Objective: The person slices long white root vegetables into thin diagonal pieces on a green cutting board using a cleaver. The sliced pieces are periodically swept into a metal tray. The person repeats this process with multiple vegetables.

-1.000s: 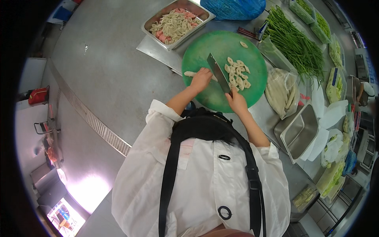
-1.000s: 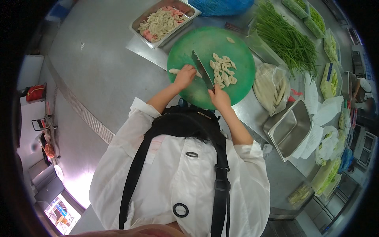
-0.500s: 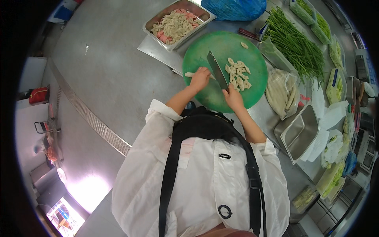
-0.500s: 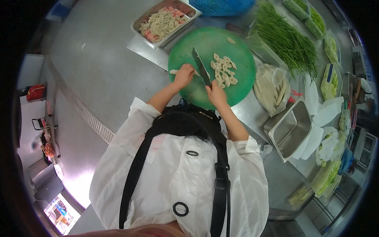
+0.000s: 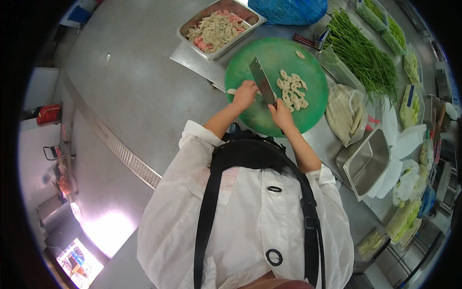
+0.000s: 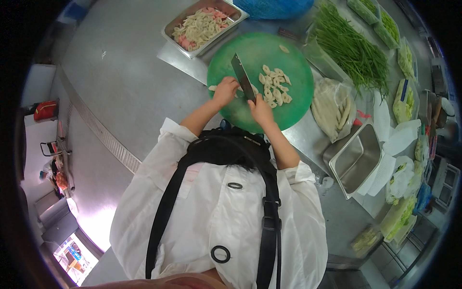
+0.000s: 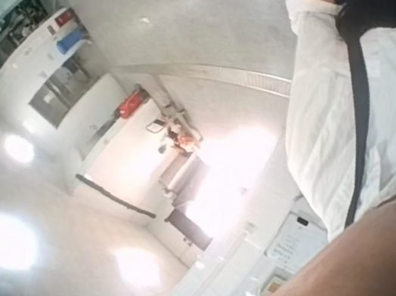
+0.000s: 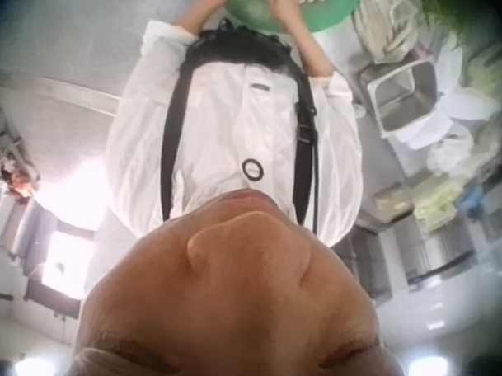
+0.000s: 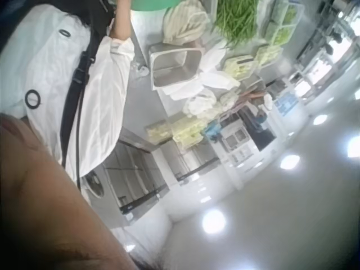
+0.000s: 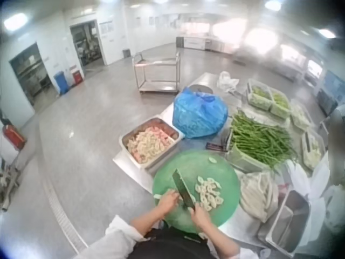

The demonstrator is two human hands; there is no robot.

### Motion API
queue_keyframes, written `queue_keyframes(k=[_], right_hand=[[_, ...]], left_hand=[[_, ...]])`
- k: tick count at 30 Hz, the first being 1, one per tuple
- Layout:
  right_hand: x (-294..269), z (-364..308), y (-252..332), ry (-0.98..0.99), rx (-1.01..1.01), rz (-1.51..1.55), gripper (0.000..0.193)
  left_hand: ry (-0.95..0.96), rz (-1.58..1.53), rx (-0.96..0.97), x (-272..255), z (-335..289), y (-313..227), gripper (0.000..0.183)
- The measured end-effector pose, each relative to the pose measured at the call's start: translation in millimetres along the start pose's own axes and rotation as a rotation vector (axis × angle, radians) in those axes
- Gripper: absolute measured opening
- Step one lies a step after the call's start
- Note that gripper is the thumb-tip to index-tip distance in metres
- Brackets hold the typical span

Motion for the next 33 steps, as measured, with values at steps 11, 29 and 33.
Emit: queue_keyframes(k=[11, 29, 33], right_hand=[[-22.0, -39.5, -0.2, 0.115, -0.041, -0.136, 0.030], [-14.9, -33.4, 3.1, 0.119, -0.086, -0.086, 0.032], [12.4, -5.9, 2.6, 0.031, -0.030, -0.013, 0.032]], left_hand=[[0.057, 0.014, -0.077, 9.0, -6.8, 16.3, 0.004], [-0.013, -0.018, -0.111, 6.8, -9.2, 24.1, 0.003], [-0.004, -0.040, -0.103, 10.6, -4.6, 24.9, 0.003]])
Point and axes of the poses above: each hand's wrist, its own z-axis towards the middle knuckle, its own x-axis out of the palm, y = z × x, the point moved 10 cm from there along z, towards the middle knuckle, and after that the axes turned 9 degrees about -y, right-handed, at the moved point
